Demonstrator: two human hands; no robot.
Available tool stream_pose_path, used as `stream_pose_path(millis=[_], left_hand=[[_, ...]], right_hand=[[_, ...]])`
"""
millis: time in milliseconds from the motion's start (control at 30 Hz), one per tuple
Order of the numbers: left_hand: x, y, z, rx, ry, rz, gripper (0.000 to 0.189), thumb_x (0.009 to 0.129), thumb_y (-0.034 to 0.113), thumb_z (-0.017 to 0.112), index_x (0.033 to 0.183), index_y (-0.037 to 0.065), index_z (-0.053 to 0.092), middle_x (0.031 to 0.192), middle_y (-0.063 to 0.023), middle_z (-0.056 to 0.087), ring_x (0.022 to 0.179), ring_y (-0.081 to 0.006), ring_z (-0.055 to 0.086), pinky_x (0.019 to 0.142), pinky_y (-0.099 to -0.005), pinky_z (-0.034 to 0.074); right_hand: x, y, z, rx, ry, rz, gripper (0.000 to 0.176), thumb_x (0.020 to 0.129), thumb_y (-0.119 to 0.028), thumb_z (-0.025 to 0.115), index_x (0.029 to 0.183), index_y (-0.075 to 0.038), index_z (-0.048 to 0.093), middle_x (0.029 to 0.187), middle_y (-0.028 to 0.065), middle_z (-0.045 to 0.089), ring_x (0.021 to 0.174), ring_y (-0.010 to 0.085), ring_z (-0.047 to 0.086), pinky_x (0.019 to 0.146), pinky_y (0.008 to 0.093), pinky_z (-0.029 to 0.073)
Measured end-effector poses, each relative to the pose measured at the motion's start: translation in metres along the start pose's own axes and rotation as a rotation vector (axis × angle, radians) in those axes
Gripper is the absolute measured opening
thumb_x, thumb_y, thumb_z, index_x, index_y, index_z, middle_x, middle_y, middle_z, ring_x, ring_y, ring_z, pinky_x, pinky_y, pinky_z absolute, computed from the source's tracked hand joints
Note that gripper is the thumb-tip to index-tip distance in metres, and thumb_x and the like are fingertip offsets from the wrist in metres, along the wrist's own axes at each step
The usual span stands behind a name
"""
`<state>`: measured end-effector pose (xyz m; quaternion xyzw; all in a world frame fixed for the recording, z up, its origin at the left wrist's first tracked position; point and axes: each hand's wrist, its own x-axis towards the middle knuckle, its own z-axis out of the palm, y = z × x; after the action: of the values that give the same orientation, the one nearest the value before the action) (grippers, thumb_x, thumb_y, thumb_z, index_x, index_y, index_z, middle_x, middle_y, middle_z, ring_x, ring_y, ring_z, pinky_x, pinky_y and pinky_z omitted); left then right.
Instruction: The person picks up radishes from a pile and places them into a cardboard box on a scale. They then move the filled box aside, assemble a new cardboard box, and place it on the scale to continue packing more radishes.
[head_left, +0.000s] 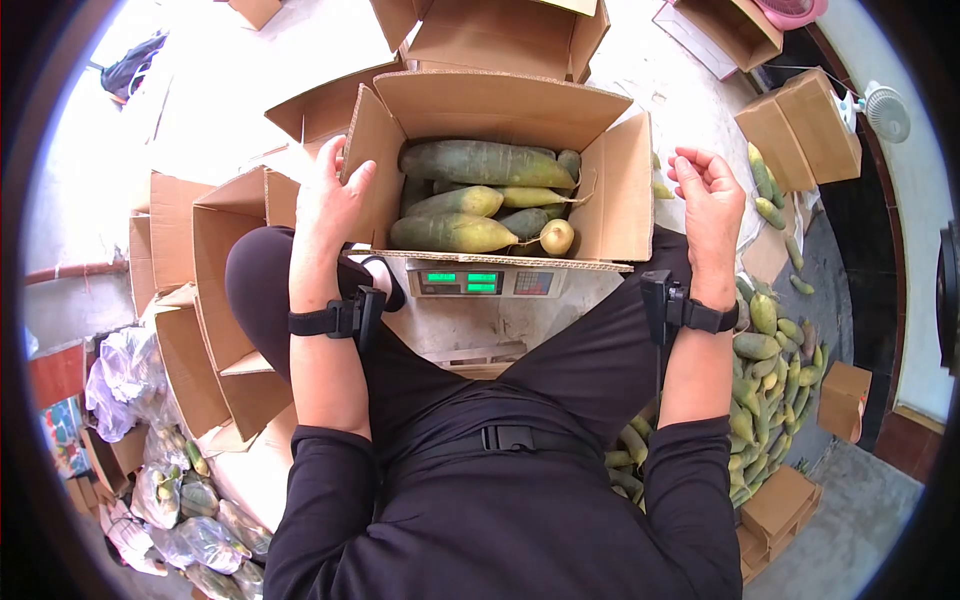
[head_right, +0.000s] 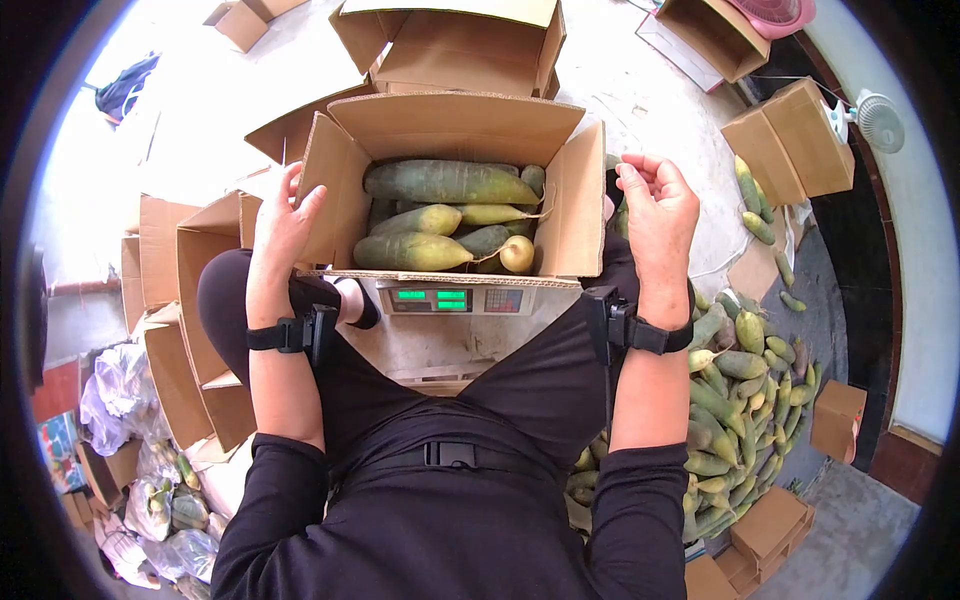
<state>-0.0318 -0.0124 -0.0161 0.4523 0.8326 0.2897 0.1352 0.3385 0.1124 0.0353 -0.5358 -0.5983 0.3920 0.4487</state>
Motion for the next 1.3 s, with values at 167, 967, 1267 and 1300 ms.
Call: stream_pose_path(millis=[167,967,1267,1300], left_hand=[[0.000,0.002,0.002,0.004,0.007,-0.002,0.055,0.081,0.034,0.067,0.126,0.009,0.048,0.111,-0.0196,0.060,0.104,-0.0322,0.058,0.087,-0.0397,0.046],[-0.024,-0.022,-0.115,-0.279,0.269,-0.089,0.052,0.080,0.023,0.068,0.125,0.005,0.051,0.113,-0.0182,0.060,0.100,-0.0267,0.059,0.085,-0.0353,0.048],[-0.128,-0.202,-0.143,0.489,0.492,-0.643,0.055,0.078,0.027,0.067,0.126,0.009,0.048,0.127,-0.0166,0.047,0.116,-0.0343,0.046,0.094,-0.0460,0.042],[-0.138,-0.215,-0.141,0.503,0.489,-0.721,0.054,0.077,0.026,0.068,0.125,0.009,0.049,0.126,-0.0159,0.048,0.115,-0.0335,0.047,0.094,-0.0464,0.042]], right_hand=[[-0.001,0.003,-0.001,0.004,-0.001,0.017,0.016,0.085,-0.008,0.063,0.096,0.003,0.063,0.086,0.0059,0.064,0.077,0.0100,0.059,0.072,0.0231,0.048],[-0.008,-0.004,0.021,-0.508,-0.367,-0.039,0.051,0.079,-0.010,0.059,0.127,-0.003,0.044,0.125,0.0160,0.048,0.118,0.0285,0.045,0.100,0.0359,0.035],[-0.009,-0.002,0.022,-0.538,-0.417,-0.064,0.049,0.080,-0.008,0.058,0.126,-0.002,0.045,0.128,0.0156,0.044,0.121,0.0289,0.042,0.103,0.0358,0.031],[-0.009,-0.001,0.022,-0.549,-0.421,-0.071,0.049,0.080,-0.008,0.058,0.126,-0.002,0.045,0.128,0.0155,0.044,0.122,0.0289,0.041,0.104,0.0359,0.031]])
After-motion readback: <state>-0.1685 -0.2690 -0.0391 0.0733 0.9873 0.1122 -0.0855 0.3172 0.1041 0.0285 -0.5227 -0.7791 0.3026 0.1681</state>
